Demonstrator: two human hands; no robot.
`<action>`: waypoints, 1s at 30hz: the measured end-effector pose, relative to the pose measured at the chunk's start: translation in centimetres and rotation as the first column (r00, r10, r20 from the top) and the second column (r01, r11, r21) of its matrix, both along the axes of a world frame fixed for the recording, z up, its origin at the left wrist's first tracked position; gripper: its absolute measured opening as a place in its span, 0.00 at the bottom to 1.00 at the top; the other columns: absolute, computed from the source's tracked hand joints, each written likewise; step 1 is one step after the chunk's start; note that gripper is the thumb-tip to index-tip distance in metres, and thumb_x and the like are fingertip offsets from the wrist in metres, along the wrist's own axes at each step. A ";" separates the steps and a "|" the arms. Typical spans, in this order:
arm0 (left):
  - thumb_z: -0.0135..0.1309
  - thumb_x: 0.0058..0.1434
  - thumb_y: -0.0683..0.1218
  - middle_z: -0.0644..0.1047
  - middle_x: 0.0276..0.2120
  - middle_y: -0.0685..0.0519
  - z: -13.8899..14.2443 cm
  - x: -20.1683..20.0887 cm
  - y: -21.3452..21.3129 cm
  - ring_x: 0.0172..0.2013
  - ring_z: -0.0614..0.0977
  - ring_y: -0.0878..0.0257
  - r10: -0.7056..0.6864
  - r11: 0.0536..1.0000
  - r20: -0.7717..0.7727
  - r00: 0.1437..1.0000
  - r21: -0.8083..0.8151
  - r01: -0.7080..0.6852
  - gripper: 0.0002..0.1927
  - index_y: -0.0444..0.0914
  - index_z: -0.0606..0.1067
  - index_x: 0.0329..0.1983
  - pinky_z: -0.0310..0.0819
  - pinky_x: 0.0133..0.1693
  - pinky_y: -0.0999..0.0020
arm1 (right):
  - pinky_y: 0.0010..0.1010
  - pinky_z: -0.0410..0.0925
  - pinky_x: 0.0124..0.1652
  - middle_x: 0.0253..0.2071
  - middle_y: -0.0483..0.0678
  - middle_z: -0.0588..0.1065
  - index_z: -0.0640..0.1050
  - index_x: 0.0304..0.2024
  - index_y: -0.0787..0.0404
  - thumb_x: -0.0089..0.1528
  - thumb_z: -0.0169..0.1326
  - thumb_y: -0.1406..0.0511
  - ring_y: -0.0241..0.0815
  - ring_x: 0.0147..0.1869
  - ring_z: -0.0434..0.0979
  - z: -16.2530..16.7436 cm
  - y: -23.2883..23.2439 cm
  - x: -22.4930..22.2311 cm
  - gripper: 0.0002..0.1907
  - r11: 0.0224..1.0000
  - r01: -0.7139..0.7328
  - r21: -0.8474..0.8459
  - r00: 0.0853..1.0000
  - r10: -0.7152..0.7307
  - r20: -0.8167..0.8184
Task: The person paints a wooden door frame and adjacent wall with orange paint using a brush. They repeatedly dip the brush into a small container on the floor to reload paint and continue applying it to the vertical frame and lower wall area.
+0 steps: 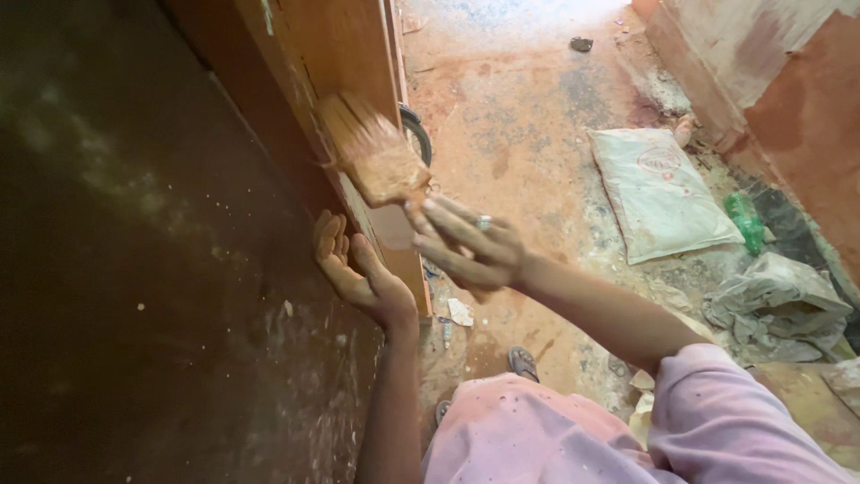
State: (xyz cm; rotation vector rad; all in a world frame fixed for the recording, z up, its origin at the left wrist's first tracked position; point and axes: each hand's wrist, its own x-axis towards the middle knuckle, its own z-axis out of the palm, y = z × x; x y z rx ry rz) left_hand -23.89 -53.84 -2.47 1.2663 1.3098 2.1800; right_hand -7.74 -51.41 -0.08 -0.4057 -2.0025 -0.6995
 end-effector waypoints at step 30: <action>0.43 0.74 0.40 0.67 0.67 0.41 -2.7 -0.6 0.2 0.64 0.73 0.53 -0.003 1.000 0.006 1.000 -0.029 0.003 0.16 0.29 0.66 0.62 0.67 0.66 0.59 | 0.31 0.78 0.41 0.61 0.59 0.75 0.78 0.57 0.59 0.62 0.58 0.70 0.53 0.59 0.83 -8.2 -0.4 -1.6 0.19 0.946 0.061 -0.320 0.995 -0.033 0.090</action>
